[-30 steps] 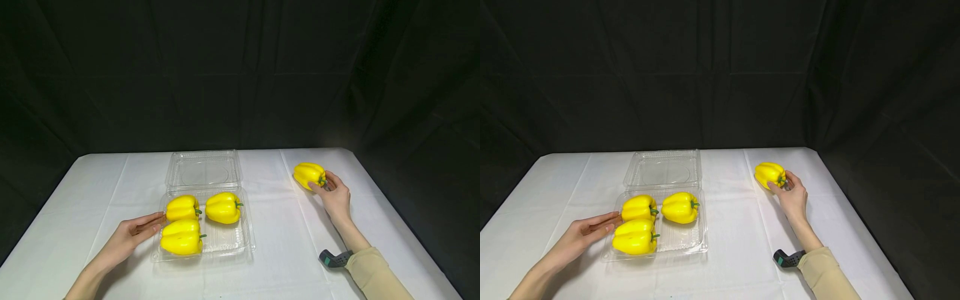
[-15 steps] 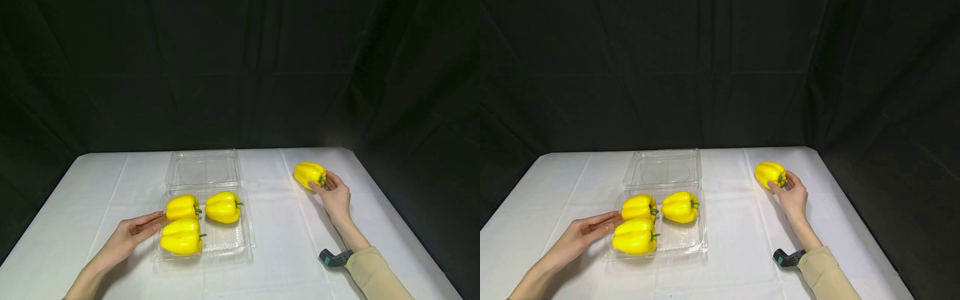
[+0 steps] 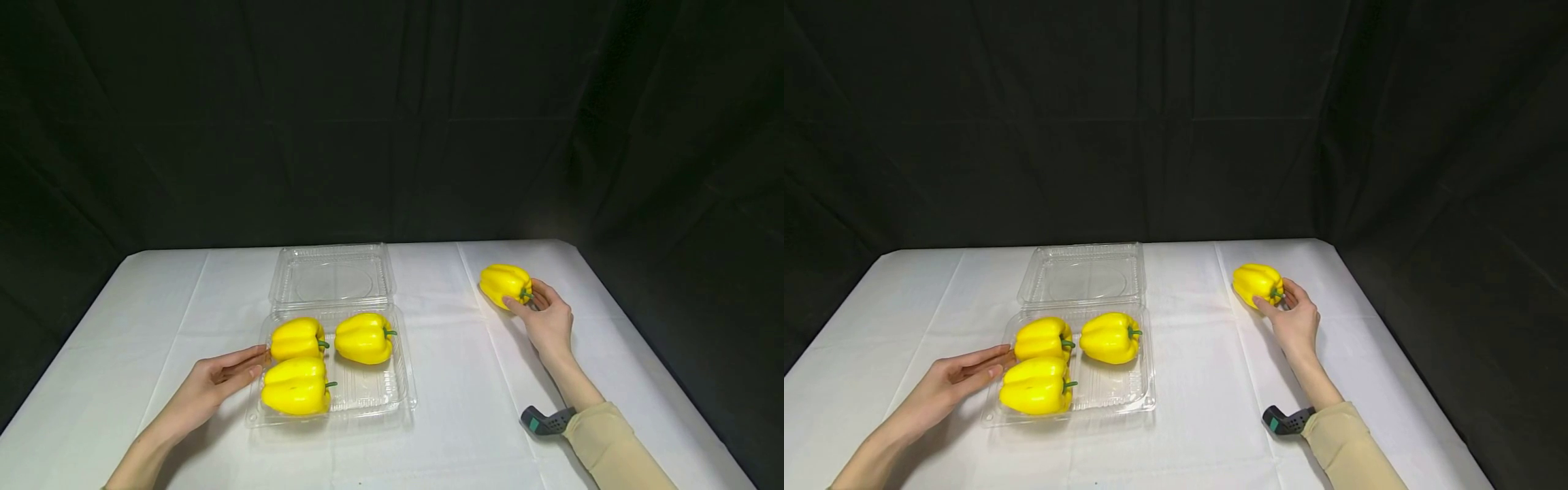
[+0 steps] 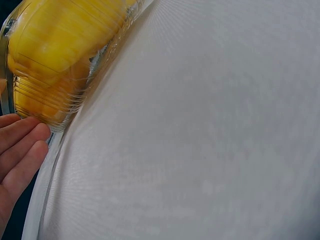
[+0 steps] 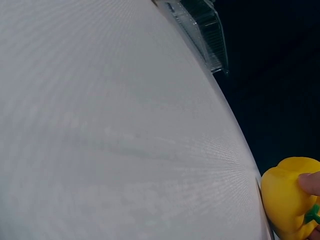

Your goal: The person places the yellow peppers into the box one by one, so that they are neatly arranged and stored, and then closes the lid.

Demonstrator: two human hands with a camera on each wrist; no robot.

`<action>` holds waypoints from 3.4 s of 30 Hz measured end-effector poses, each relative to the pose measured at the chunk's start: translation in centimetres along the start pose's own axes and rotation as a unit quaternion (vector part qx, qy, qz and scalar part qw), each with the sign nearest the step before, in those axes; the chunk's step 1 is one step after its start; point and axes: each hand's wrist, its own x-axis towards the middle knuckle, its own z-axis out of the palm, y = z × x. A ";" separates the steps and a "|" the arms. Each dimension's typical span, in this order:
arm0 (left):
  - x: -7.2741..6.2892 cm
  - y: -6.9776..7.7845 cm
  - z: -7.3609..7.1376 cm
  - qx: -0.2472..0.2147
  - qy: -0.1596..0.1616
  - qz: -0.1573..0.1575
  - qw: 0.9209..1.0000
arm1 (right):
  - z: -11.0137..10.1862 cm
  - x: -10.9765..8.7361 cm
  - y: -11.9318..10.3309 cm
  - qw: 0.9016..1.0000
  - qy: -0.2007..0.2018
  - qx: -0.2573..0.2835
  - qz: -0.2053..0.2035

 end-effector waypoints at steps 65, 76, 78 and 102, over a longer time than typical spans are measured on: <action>0.1 0.0 0.0 -0.005 -0.003 -0.016 1.000 | 0.8 -2.8 -2.9 0.998 -0.043 0.018 -0.035; 0.1 0.1 -0.1 -0.009 -0.004 -0.016 1.000 | 1.4 -3.9 -3.7 0.996 -0.059 0.026 -0.062; 0.1 0.1 -0.1 -0.009 -0.005 -0.015 1.000 | 1.5 -4.1 -3.8 0.996 -0.062 0.029 -0.065; 0.2 -0.2 0.0 -0.011 -0.006 0.003 1.000 | 1.8 -5.1 -4.2 0.992 -0.083 0.035 -0.092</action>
